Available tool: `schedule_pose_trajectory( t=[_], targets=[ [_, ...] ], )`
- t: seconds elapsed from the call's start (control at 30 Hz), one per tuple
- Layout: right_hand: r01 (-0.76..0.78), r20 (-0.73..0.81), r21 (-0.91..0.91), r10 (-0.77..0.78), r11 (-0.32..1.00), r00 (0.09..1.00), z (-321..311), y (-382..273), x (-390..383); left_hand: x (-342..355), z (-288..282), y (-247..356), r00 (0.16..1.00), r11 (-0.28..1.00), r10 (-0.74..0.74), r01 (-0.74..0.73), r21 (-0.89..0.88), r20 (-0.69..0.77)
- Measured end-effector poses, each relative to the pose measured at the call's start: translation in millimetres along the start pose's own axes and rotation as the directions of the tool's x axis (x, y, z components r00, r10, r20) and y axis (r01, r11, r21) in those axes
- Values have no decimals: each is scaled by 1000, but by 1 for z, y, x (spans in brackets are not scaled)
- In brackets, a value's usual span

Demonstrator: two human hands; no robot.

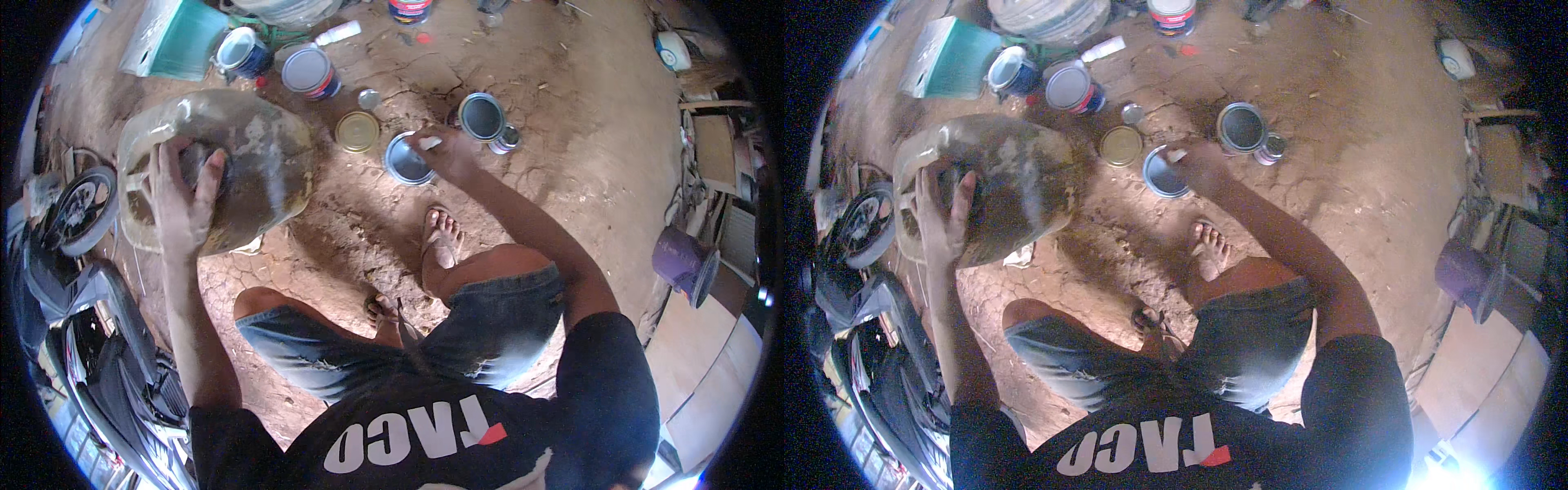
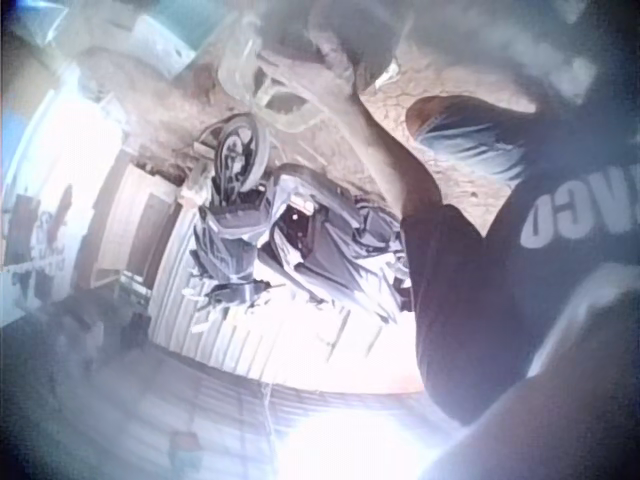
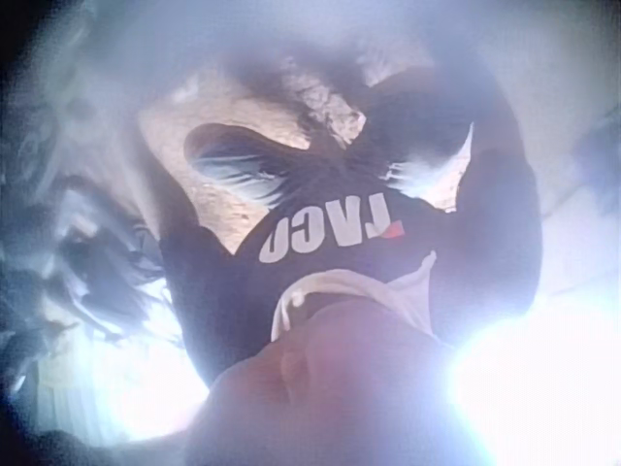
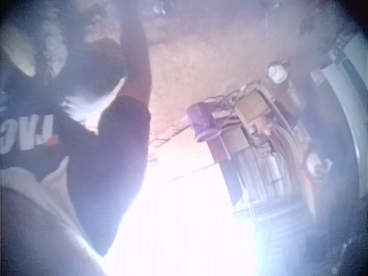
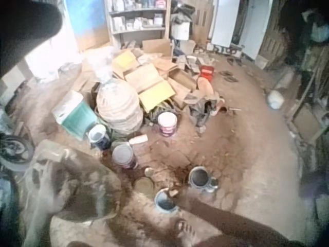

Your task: The person opens several paint cans, stirs the paint with a stick, and pours the paint from the cans into a spray gun container while working on the floor of a workshop.

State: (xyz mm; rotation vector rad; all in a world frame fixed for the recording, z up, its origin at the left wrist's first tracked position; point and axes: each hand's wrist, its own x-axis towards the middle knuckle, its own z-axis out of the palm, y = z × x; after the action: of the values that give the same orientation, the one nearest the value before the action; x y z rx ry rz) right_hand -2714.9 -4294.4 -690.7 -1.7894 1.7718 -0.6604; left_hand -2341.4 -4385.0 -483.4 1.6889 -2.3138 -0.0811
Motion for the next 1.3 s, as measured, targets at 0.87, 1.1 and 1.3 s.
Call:
schedule_pose_trajectory(
  t=[0.87, 1.1, 1.3],
  targets=[
    [-33, -7, 85, 34, 996, 999, -4, 6, -8, -15, -7, -5, 992, 976, 70, -91, -200, -106],
    [-88, 202, -156, 119, 984, 972, -10, 6, -5, -17, -11, -12, 999, 984, -27, 20, -174, -41],
    [87, -20, 63, -86, 994, 996, -9, 0, -2, -15, -15, -9, 985, 948, 159, -171, -270, -65]
  ],
)
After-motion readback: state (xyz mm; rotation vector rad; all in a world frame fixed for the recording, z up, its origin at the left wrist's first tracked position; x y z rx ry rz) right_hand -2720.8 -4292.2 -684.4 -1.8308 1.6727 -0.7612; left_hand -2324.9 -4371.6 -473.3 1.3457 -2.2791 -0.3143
